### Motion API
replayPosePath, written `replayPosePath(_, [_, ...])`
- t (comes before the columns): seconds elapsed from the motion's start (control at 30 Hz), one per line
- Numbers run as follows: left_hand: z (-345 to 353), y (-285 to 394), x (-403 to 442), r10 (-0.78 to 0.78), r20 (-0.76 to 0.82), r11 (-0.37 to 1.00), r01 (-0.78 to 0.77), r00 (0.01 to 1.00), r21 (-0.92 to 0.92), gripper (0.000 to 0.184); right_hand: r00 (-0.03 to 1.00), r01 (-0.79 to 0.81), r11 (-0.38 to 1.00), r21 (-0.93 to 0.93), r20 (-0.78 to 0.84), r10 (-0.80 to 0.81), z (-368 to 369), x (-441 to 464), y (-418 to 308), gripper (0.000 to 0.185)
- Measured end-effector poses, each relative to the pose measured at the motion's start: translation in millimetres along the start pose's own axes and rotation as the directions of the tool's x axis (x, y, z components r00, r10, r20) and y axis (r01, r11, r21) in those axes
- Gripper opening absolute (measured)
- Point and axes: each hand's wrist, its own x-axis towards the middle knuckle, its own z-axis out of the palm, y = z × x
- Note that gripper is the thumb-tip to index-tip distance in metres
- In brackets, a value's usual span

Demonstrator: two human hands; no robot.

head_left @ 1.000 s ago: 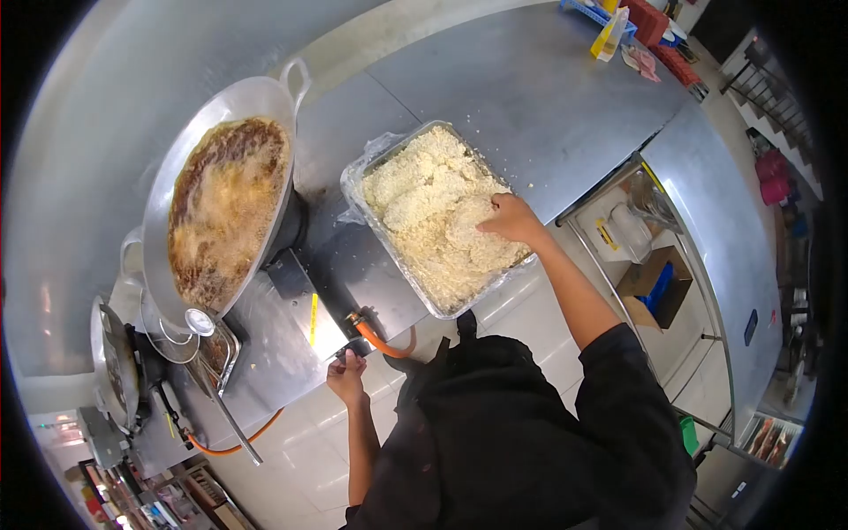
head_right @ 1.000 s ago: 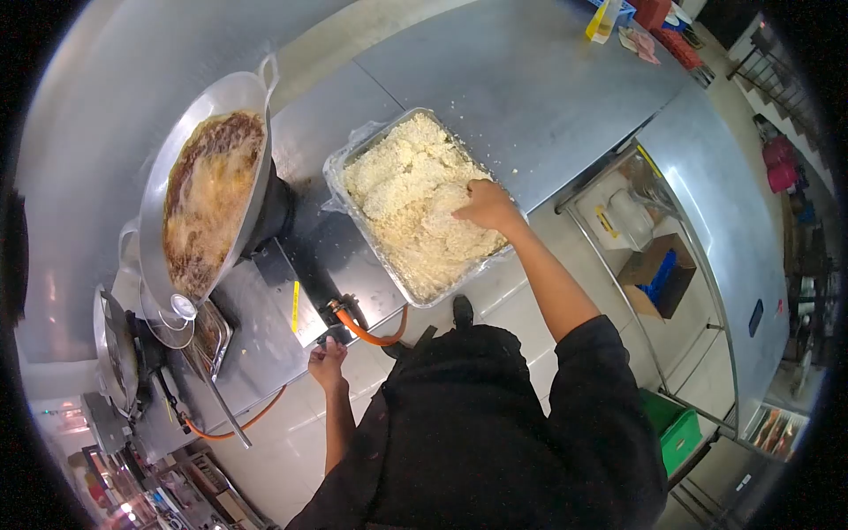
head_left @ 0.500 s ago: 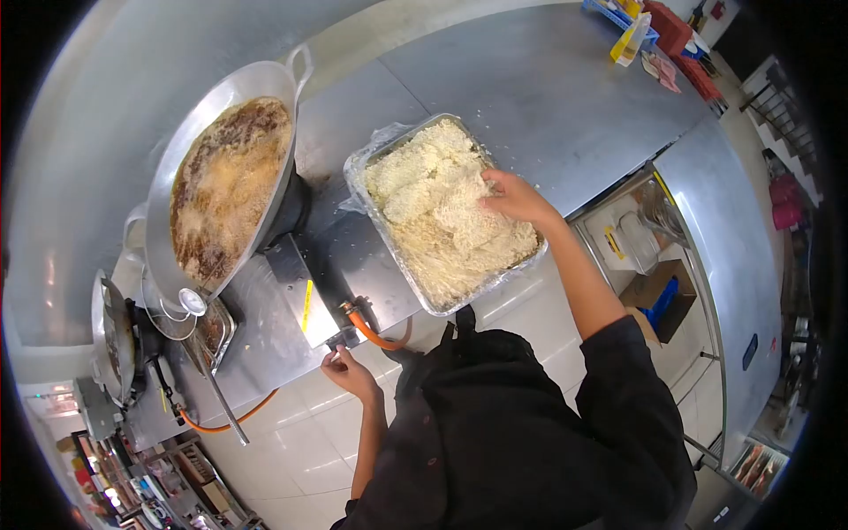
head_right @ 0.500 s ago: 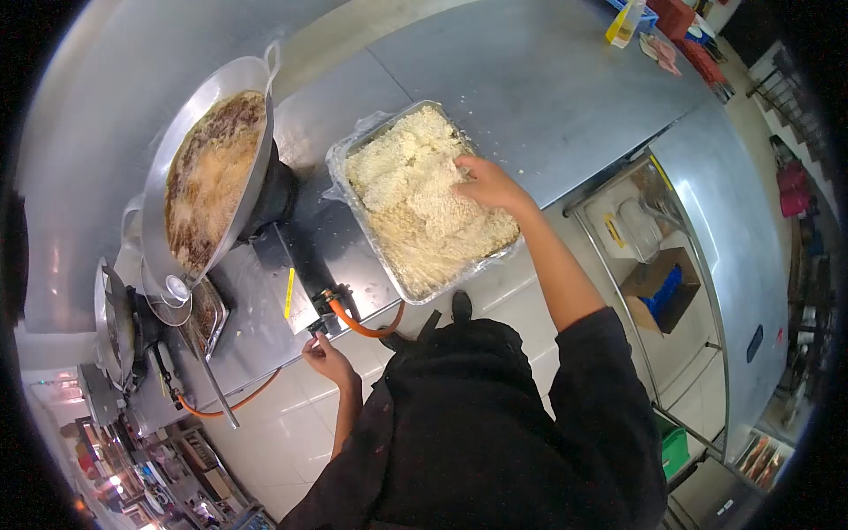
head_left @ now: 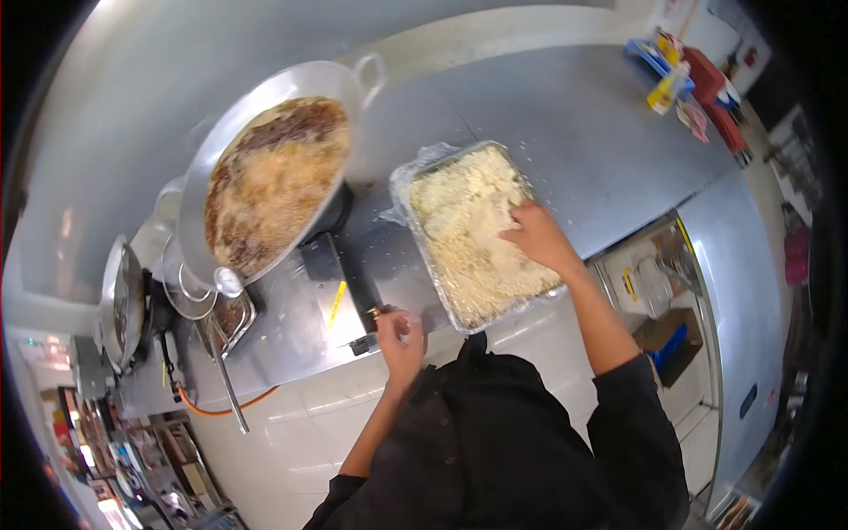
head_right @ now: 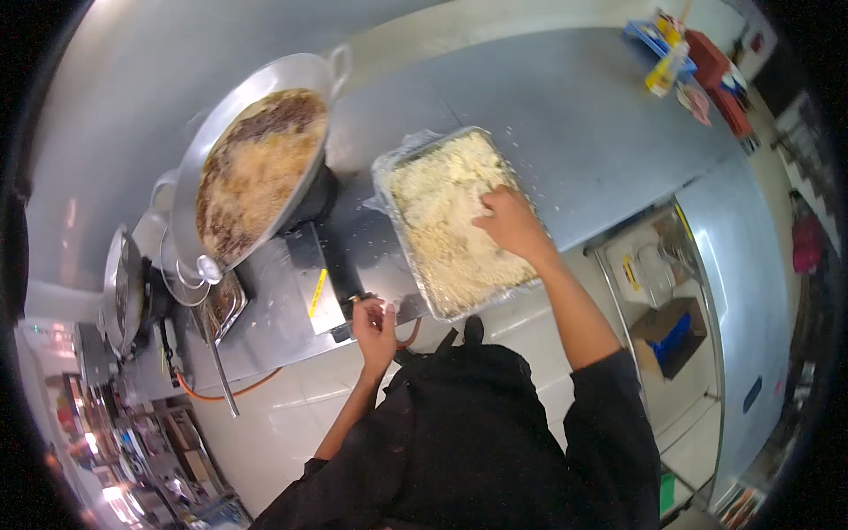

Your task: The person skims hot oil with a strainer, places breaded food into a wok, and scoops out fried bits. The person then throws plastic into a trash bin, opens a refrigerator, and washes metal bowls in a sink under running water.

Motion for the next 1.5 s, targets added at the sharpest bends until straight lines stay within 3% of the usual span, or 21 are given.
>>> replayPosePath(0.17, [-38,-22,-24,-0.184,0.195,0.981,0.170,0.963,0.090,0.013,0.987,0.060,0.994,-0.094,0.153,-0.045,-63,27,-35,0.029])
replayPosePath(0.23, [-61,-26,-31,-0.230,0.293,0.973,0.217,0.928,0.079,0.015,0.989,0.133,0.988,-0.072,0.079,-0.128,-97,38,-85,0.031])
replayPosePath(0.3, [-84,-33,-39,-0.271,0.370,0.962,0.260,0.889,0.078,0.017,0.935,0.352,0.920,-0.172,0.018,-0.354,-122,61,-125,0.030])
replayPosePath(0.37, [-105,-44,-48,-0.307,0.423,0.950,0.299,0.853,0.087,0.019,0.898,0.440,0.885,-0.152,0.076,-0.433,-144,80,-196,0.030])
replayPosePath(0.43, [-125,-54,-56,-0.362,0.378,0.932,0.334,0.852,0.139,0.019,0.869,0.493,0.818,-0.295,0.137,-0.475,-145,112,-245,0.031])
replayPosePath(0.5, [-146,-71,-65,-0.414,0.329,0.909,0.371,0.849,0.187,0.018,0.785,0.617,0.752,-0.234,0.112,-0.609,-118,145,-284,0.032])
replayPosePath(0.57, [-166,-95,-76,-0.462,0.275,0.883,0.411,0.843,0.226,0.018,0.794,0.608,0.767,-0.206,0.186,-0.579,-75,172,-324,0.031])
replayPosePath(0.63, [-183,-113,-88,-0.510,0.204,0.857,0.472,0.836,0.208,0.019,0.728,0.685,0.711,-0.159,0.189,-0.659,-15,202,-348,0.032])
replayPosePath(0.7, [-199,-132,-102,-0.533,0.149,0.843,0.506,0.833,0.185,0.020,0.752,0.622,0.778,-0.090,0.344,-0.562,38,213,-376,0.033])
replayPosePath(0.77, [-213,-155,-119,-0.534,0.104,0.842,0.515,0.839,0.163,0.020,0.736,0.609,0.793,-0.035,0.399,-0.547,95,228,-384,0.036])
replayPosePath(0.83, [-226,-163,-129,-0.570,0.080,0.815,0.552,0.817,0.176,0.024,0.707,0.659,0.737,-0.151,0.457,-0.540,131,233,-390,0.028])
replayPosePath(0.87, [-232,-155,-131,-0.586,0.065,0.801,0.566,0.807,0.197,0.025,0.694,0.682,0.703,-0.205,0.485,-0.532,145,234,-393,0.025])
replayPosePath(0.97, [-244,-160,-141,-0.639,0.056,0.756,0.613,0.767,0.230,0.031,0.755,0.607,0.770,-0.198,0.446,-0.481,151,251,-395,0.019])
replayPosePath(1.0, [-245,-164,-145,-0.658,0.065,0.741,0.628,0.751,0.239,0.033,0.792,0.534,0.815,-0.225,0.470,-0.389,138,256,-397,0.028])
replayPosePath(1.07, [-248,-163,-144,-0.667,0.095,0.732,0.626,0.739,0.271,0.035,0.811,0.568,0.788,-0.238,0.325,-0.486,101,255,-399,0.024])
replayPosePath(1.13, [-247,-168,-141,-0.677,0.143,0.726,0.623,0.722,0.290,0.036,0.730,0.683,0.688,-0.244,0.253,-0.635,61,264,-390,0.022])
replayPosePath(1.2, [-247,-184,-138,-0.694,0.190,0.715,0.633,0.694,0.297,0.035,0.660,0.741,0.632,-0.225,0.078,-0.747,20,255,-377,0.023])
replayPosePath(1.27, [-246,-191,-132,-0.666,0.246,0.741,0.587,0.704,0.325,0.033,0.771,0.632,0.763,-0.138,0.005,-0.637,-42,189,-387,0.023])
replayPosePath(1.4, [-240,-219,-131,-0.649,0.333,0.756,0.528,0.684,0.388,0.025,0.766,0.585,0.801,-0.126,-0.237,-0.597,-127,96,-365,0.020])
replayPosePath(1.5, [-240,-233,-134,-0.613,0.401,0.784,0.462,0.681,0.414,0.026,0.727,0.621,0.775,-0.119,-0.280,-0.626,-156,58,-298,0.018])
